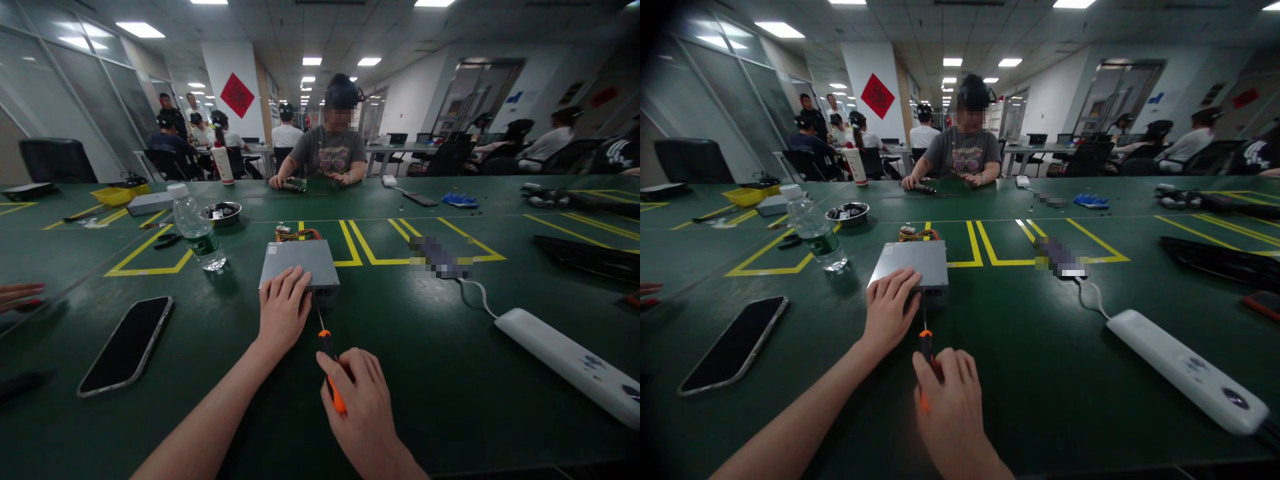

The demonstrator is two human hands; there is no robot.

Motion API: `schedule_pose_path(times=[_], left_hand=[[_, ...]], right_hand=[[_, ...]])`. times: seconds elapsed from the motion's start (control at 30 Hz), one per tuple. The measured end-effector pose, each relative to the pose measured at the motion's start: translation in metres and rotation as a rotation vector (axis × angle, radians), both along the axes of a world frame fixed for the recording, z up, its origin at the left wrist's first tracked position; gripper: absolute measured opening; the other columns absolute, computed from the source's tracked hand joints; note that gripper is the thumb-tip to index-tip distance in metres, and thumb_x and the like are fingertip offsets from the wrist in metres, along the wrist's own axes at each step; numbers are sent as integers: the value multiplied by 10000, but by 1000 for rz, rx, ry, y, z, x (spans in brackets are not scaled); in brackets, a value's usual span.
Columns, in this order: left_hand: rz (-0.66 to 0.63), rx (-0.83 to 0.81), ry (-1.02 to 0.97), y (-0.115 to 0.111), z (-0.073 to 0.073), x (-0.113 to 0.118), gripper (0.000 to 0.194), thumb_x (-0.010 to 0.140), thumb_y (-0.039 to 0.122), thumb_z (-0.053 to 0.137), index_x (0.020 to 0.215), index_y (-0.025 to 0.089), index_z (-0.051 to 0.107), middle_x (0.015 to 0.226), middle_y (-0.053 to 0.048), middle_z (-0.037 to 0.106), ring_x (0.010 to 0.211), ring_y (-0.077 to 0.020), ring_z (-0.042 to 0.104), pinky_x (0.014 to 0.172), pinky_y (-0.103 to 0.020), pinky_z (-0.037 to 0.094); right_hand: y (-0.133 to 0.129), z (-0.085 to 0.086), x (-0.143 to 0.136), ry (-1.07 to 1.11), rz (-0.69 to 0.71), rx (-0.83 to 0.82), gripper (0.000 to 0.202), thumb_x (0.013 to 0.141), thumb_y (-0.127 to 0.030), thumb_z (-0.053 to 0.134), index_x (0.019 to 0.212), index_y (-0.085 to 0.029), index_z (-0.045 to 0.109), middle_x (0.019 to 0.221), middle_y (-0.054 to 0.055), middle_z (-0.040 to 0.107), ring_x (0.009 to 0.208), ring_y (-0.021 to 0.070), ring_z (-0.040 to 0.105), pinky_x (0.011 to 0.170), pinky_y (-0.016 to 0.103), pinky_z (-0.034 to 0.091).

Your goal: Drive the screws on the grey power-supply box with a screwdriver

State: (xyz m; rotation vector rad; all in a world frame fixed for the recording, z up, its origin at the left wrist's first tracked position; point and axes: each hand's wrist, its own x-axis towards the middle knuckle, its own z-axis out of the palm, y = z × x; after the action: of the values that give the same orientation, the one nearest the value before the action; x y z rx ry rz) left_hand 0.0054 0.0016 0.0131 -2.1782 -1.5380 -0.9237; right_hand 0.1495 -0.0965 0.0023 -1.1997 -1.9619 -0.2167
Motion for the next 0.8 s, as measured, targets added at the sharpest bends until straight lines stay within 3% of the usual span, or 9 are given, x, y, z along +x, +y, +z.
schedule_pose_path(times=[0.1, 0.23, 0.37, 0.47, 0.53, 0.6, 0.7, 0.8], left_hand=[[4, -2, 6, 0, 1, 0, 350, 865, 258, 447, 1212, 249, 492, 1293, -57, 516, 1193, -235, 437, 948, -420, 300], [7, -2, 2, 0, 1, 1, 359, 853, 252, 466, 1211, 254, 496, 1286, -55, 522, 1189, -240, 440, 948, -426, 302], [10, -9, 5, 0, 1, 1, 351, 858, 253, 461, 1207, 254, 496, 1290, -50, 520, 1189, -234, 440, 948, -423, 298], [9, -8, 12, 0, 0, 1, 345, 862, 253, 452, 1205, 252, 493, 1291, -47, 519, 1190, -231, 438, 947, -421, 295], [8, -6, 15, 0, 0, 0, 344, 868, 257, 442, 1209, 253, 487, 1295, -43, 516, 1194, -227, 434, 945, -417, 294], [10, -4, 15, 0, -1, 0, 343, 870, 261, 439, 1210, 254, 485, 1296, -37, 516, 1194, -224, 435, 944, -415, 293], [11, -4, 7, 1, -1, 0, 348, 861, 261, 455, 1208, 257, 487, 1297, -40, 514, 1195, -227, 435, 947, -417, 292], [9, -5, 2, 0, -1, 0, 349, 860, 257, 455, 1207, 255, 489, 1296, -48, 515, 1195, -231, 436, 947, -421, 293]], right_hand=[[0, 5, 0, 8, 4, -23, 196, 851, -215, 432, 985, -195, 574, 744, 37, 544, 674, 157, 546, 617, 304, 455], [2, 4, 0, 90, -32, -34, 353, 876, -432, 434, 1059, -136, 496, 808, 66, 609, 705, 176, 587, 608, 303, 485], [1, 1, -1, 84, -24, 24, 162, 872, -203, 427, 981, -149, 533, 721, 33, 580, 640, 141, 560, 611, 284, 466], [1, 3, -1, 49, -9, 68, 241, 817, -92, 408, 939, -194, 589, 697, 23, 525, 643, 141, 521, 607, 288, 437], [0, 5, 0, 57, -2, 47, 221, 826, -116, 411, 923, -199, 592, 716, 27, 519, 658, 141, 518, 610, 286, 436], [0, 7, 2, 77, 11, 4, 178, 863, -238, 439, 983, -177, 556, 773, 41, 555, 693, 153, 544, 630, 298, 454], [-1, 8, 4, 113, 8, -54, 356, 873, -425, 437, 1095, -150, 473, 856, 65, 608, 732, 175, 587, 644, 320, 477], [-1, 5, 3, 116, -5, -59, 244, 884, -309, 425, 1067, -157, 479, 802, 40, 614, 689, 158, 591, 655, 315, 475]])
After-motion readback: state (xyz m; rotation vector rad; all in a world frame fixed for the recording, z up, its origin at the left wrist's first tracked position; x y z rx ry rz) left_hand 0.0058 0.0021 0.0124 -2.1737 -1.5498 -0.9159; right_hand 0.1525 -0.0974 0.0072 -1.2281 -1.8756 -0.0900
